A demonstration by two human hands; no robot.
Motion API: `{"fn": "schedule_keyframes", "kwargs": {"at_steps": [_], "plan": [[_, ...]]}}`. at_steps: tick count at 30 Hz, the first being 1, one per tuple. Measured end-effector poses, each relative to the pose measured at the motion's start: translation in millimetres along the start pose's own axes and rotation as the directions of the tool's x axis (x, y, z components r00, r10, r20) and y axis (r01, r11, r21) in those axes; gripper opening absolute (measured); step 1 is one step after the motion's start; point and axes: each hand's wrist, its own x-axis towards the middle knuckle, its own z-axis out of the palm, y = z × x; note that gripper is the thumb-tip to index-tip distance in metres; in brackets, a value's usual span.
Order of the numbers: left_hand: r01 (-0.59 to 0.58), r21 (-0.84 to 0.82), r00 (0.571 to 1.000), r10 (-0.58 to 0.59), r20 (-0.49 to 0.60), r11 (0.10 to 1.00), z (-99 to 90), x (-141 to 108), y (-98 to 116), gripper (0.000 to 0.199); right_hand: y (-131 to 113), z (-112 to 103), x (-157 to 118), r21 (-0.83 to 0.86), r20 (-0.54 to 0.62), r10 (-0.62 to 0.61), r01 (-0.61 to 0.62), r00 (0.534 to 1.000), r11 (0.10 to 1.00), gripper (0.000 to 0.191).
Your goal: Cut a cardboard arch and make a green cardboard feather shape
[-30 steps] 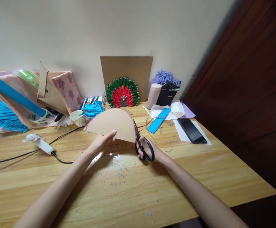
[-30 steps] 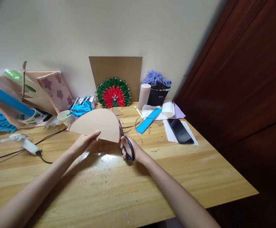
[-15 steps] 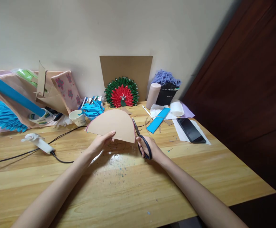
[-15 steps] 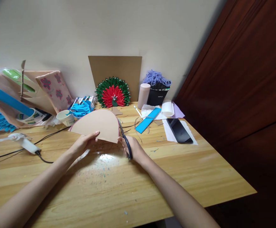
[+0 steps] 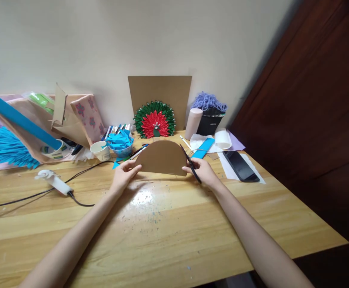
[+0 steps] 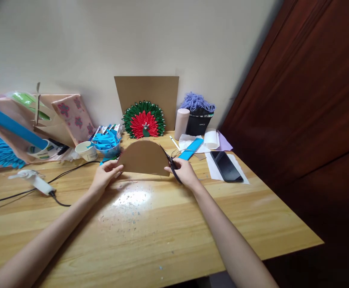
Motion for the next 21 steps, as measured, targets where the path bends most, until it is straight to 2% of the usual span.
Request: {"fn": "schedule_keyframes", "kwargs": {"at_steps": [4,7,15,19,21], "plan": [[-0.104,0.207,0.994,0.1,0.031,0.973,-12.0,7,-8,0.025,12,-7,3,-0.1,0.026,-0.023,0.025,0.999,0.995,0.032],[-0.156,0.266,0.988,0.147,0.054,0.951,-11.5,4,-12,0.02,18,-6,3,-0.162,0.012,-0.046,0.047,0.999,0.986,0.034],[-0.118,0.259,0.992,0.102,0.073,0.959,-10.0,-2,-6,0.024,29,-3,4,-0.221,0.002,-0.065,0.063,0.998,0.973,0.03],[-0.144,0.221,0.984,0.114,0.139,0.965,-8.7,-5,-7,0.026,27,1,4,-0.127,-0.026,-0.039,0.035,0.999,0.991,0.032],[-0.102,0.153,0.987,0.082,0.135,0.983,-7.6,-4,-9,0.028,24,2,5,-0.026,-0.086,0.003,-0.006,0.996,1.0,0.034]]}}
